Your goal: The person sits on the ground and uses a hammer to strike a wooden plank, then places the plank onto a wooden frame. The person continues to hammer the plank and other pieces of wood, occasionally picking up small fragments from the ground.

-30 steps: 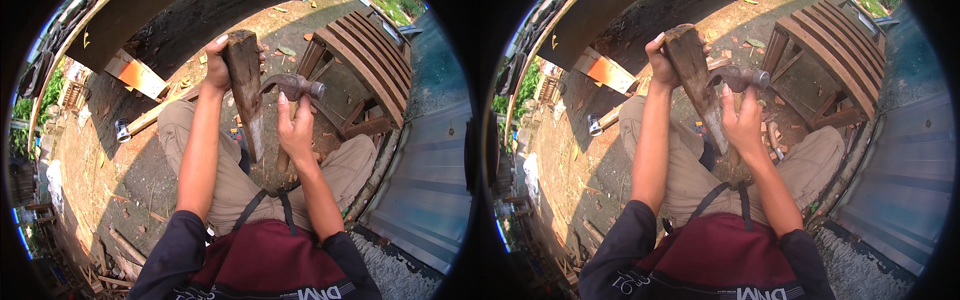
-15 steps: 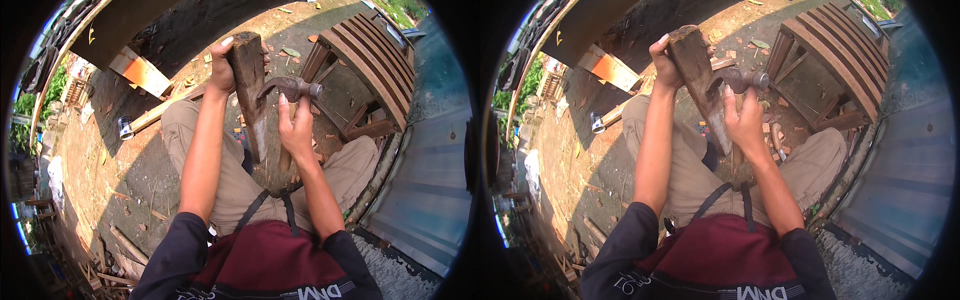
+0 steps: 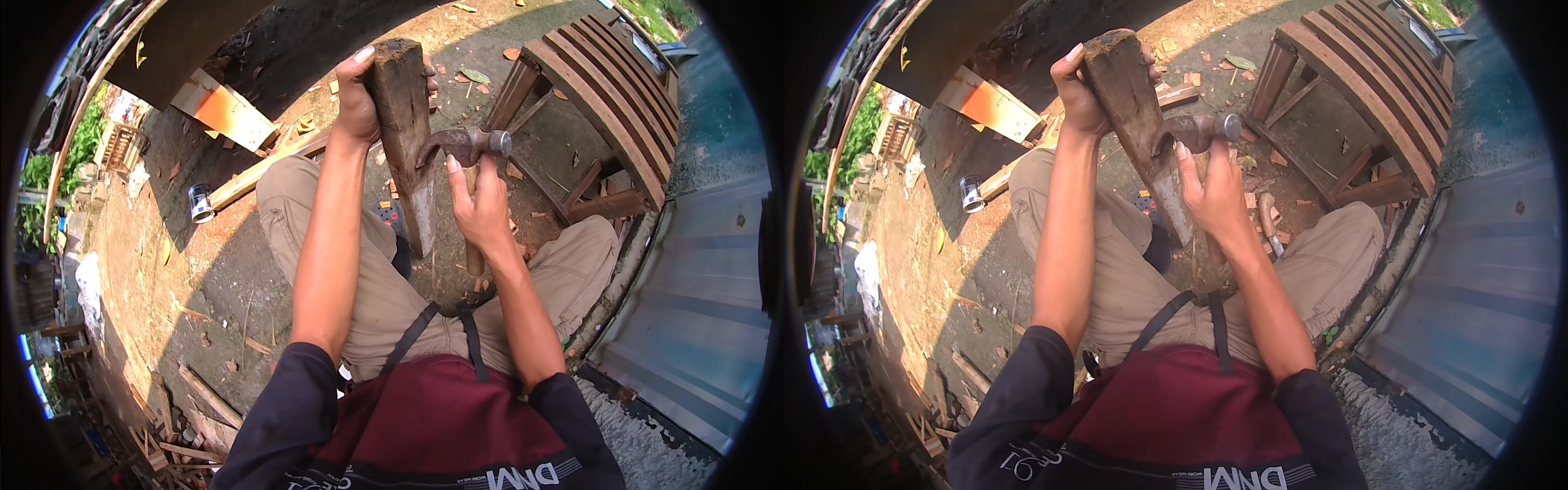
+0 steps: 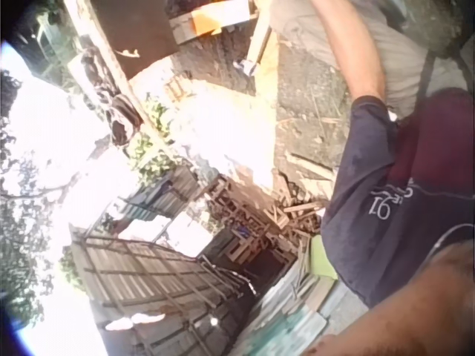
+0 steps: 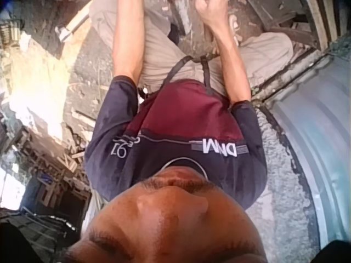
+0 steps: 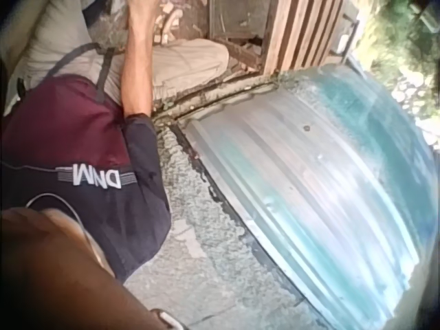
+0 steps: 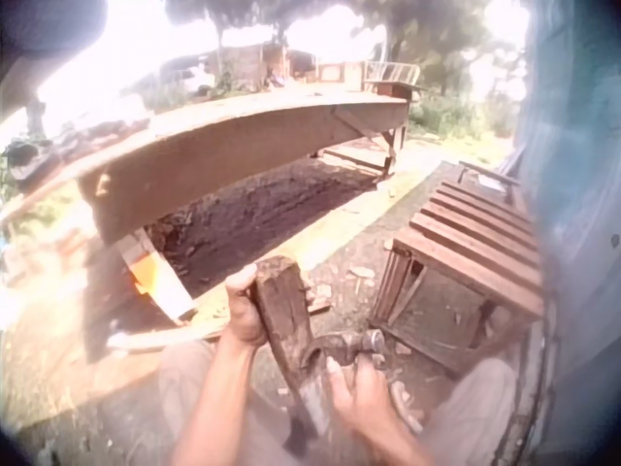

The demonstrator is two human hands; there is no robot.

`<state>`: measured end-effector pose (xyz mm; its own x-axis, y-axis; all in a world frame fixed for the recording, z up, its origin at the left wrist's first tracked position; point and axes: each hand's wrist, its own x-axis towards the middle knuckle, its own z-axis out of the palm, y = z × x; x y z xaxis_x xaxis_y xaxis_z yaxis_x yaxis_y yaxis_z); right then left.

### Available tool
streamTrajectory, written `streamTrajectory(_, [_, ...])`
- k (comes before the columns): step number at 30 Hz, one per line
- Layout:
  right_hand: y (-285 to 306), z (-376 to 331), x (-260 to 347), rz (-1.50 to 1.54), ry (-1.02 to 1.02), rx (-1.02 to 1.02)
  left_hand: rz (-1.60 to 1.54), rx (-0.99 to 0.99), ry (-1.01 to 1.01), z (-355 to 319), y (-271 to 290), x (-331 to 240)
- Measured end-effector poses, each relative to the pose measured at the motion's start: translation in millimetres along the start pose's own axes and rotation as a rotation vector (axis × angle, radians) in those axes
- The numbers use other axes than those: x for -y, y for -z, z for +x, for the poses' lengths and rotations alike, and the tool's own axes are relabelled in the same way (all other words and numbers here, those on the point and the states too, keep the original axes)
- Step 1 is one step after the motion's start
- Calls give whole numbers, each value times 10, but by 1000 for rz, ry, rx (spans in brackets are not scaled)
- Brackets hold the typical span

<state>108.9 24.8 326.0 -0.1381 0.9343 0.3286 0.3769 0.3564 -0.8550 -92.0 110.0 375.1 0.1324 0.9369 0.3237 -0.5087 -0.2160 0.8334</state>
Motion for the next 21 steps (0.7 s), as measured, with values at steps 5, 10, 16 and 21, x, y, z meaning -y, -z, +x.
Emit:
streamTrajectory(5, [-76,-203,-168,-50,-44,124,-37,-29,20,31,6,5])
streamTrajectory(10, [-70,-480,-327,-74,-119,342,-64,-27,29,12,60,1])
streamTrajectory(16, [48,-288,-13,17,-114,149,39,5,4,-18,-15,9])
streamTrajectory(21, [98,-3,-64,-1,75,36,-17,62,5,-2,-72,15])
